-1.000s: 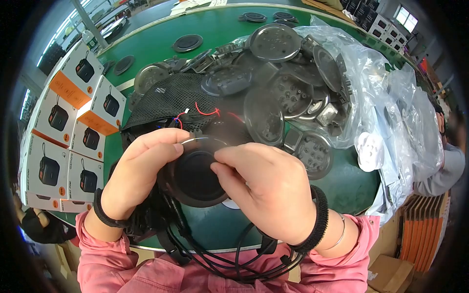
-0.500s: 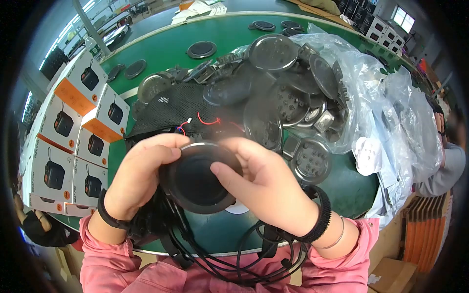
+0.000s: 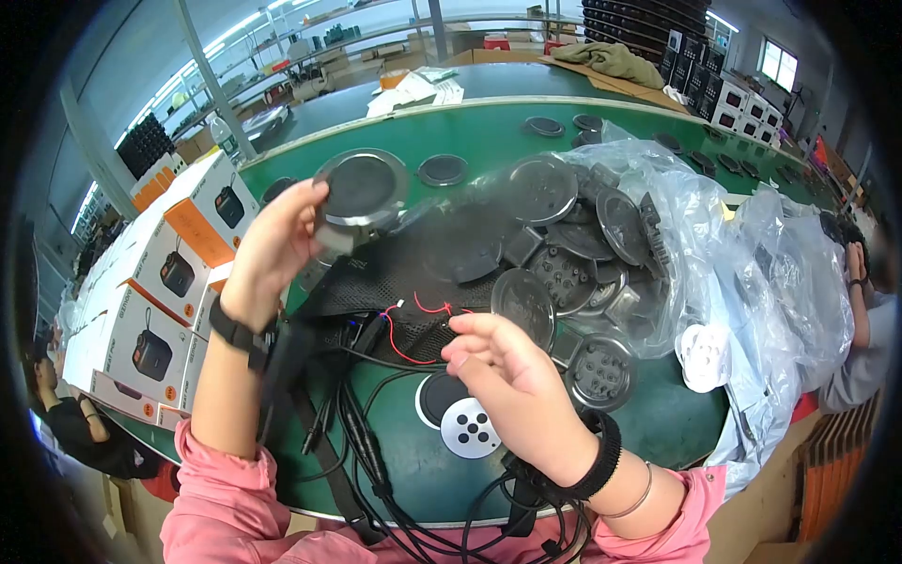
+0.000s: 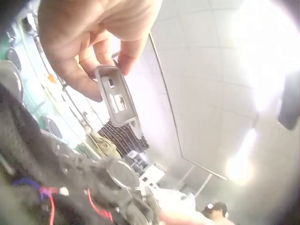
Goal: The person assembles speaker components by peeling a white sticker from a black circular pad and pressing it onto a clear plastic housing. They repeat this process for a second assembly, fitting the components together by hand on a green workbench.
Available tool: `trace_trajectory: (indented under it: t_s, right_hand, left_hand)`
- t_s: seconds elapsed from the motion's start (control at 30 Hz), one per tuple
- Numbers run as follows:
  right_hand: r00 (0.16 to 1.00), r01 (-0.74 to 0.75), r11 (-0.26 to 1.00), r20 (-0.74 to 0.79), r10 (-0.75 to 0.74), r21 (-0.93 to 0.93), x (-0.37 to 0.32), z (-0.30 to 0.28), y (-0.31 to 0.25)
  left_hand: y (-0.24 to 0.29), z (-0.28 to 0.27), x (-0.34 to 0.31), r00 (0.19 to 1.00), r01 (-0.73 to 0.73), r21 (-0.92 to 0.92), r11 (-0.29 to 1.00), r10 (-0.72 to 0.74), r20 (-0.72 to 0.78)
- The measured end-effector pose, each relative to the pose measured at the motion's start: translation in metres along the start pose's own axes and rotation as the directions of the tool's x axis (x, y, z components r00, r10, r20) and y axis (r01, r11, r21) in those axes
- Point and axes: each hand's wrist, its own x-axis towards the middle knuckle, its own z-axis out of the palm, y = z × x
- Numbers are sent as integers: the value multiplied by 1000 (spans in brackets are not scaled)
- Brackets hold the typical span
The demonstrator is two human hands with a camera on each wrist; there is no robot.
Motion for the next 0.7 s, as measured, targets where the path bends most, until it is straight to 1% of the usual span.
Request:
trace_trajectory:
  t_s: [0.03,0.07,0.13,0.2,0.23,0.33,0.37,0.43,0.47,0.53,0.57,0.6,0.67,0.7]
  right_hand:
    - [999,17,1000,31,-18,22,0,-1,2]
    - [999,24,999,30,-25,23,1,-2,3]
    - [993,-65,997,92,69,-41,2,-5,3]
    - [996,-44,997,80,49,-56,3,-4,2]
    - [994,-58,995,92,66,-83,3,-4,1]
    - [993,-68,990,92,79,-120,2,-3,1]
    - [992,-70,992,101,81,-106,2,-3,2]
    - [990,-76,992,113,87,-100,2,-4,3]
    - [990,-78,992,110,89,-97,3,-4,3]
    - [990,-77,993,107,87,-92,4,-5,4]
    - [990,-85,992,106,95,-90,4,-5,4]
    - [991,-81,992,96,91,-98,4,-5,3]
    - [991,-94,990,85,103,-103,5,-6,2]
    - [993,-68,991,90,78,-116,6,-7,2]
  left_hand:
    - [2,-13,20,1000,8,90,996,-9,15]
    - [0,-23,42,998,33,154,987,-26,-50]
    - [-6,-46,77,986,159,180,971,-164,16]
    - [-22,-45,97,964,246,175,953,-223,-142]
    - [-31,-49,106,964,244,197,949,-216,-154]
    - [-45,-52,122,953,258,427,867,-155,-261]
    - [-49,-51,128,955,253,429,867,-154,-252]
    - [-56,-51,135,951,208,237,949,-139,-277]
    - [-57,-54,140,951,211,238,948,-142,-276]
    - [-55,-64,150,960,260,204,944,-230,-160]
    - [-57,-69,153,969,225,214,950,-197,-147]
    - [-57,-65,151,967,236,213,948,-206,-151]
    - [-49,-49,136,976,112,287,951,-52,-210]
    - [-41,-42,128,987,93,322,942,-44,-156]
